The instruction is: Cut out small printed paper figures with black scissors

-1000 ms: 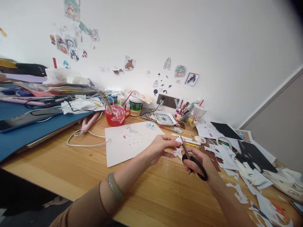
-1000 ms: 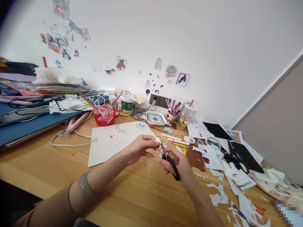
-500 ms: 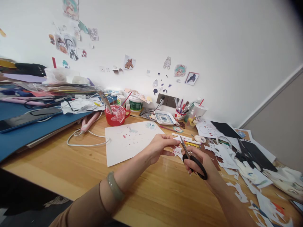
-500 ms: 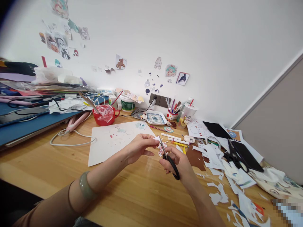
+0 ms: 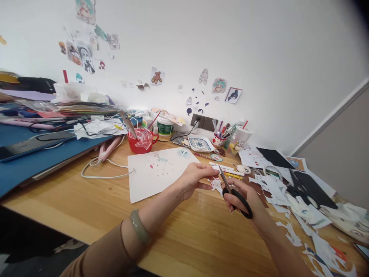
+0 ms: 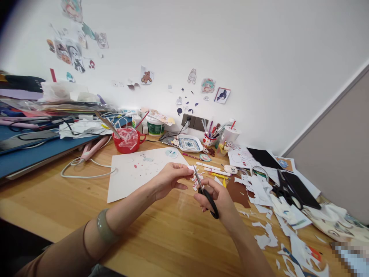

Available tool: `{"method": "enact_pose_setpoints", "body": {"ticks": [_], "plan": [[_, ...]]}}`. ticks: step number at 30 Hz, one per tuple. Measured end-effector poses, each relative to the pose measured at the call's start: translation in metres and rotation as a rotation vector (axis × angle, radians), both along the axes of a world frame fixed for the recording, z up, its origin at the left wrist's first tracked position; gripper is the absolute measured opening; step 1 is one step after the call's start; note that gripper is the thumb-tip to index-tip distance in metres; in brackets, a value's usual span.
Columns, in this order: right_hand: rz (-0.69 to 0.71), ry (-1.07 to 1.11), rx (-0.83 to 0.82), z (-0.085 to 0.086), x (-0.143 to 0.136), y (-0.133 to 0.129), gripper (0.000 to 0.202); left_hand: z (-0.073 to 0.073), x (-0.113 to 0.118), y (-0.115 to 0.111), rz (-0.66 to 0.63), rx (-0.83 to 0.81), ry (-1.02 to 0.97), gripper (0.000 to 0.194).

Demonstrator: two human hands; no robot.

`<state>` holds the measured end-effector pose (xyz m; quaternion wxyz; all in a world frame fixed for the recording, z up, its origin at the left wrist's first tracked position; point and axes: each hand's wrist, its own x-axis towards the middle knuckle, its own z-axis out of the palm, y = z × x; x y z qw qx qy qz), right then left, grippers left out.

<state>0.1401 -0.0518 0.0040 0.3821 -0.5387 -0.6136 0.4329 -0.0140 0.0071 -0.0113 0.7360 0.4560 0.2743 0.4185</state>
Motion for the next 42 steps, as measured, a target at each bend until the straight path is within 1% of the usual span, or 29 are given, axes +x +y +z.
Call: {"method": "enact_pose_setpoints", "body": {"ticks": [5,9,14,24,30,36,42], "plan": [[0.015,-0.010,0.018,-0.0005,0.0012,-0.0006,0.024,0.0001,0.0000,-0.0005,-0.062,0.026,0.011,0.022],[0.034,-0.010,0.013,-0.0022,0.0024,0.0003,0.024,-0.0002,-0.0001,-0.0001,-0.076,0.026,0.007,0.020],[0.062,0.008,0.004,-0.0058,0.0052,0.0020,0.024,-0.0015,0.0003,0.0004,-0.067,0.028,0.011,0.020],[0.040,0.024,-0.002,-0.0074,0.0075,0.0032,0.022,-0.0001,-0.0001,0.0000,-0.042,-0.003,0.000,0.021],[0.037,0.047,-0.010,-0.0063,0.0061,0.0026,0.022,-0.0009,0.0003,0.0011,-0.040,-0.008,-0.025,0.019],[0.031,0.056,-0.013,-0.0042,0.0040,0.0008,0.023,-0.0012,0.0004,0.0020,-0.014,-0.028,-0.047,0.023],[0.036,0.043,-0.013,-0.0025,0.0028,0.0003,0.023,0.0002,-0.0005,0.0001,-0.041,-0.032,-0.043,0.023]]}}
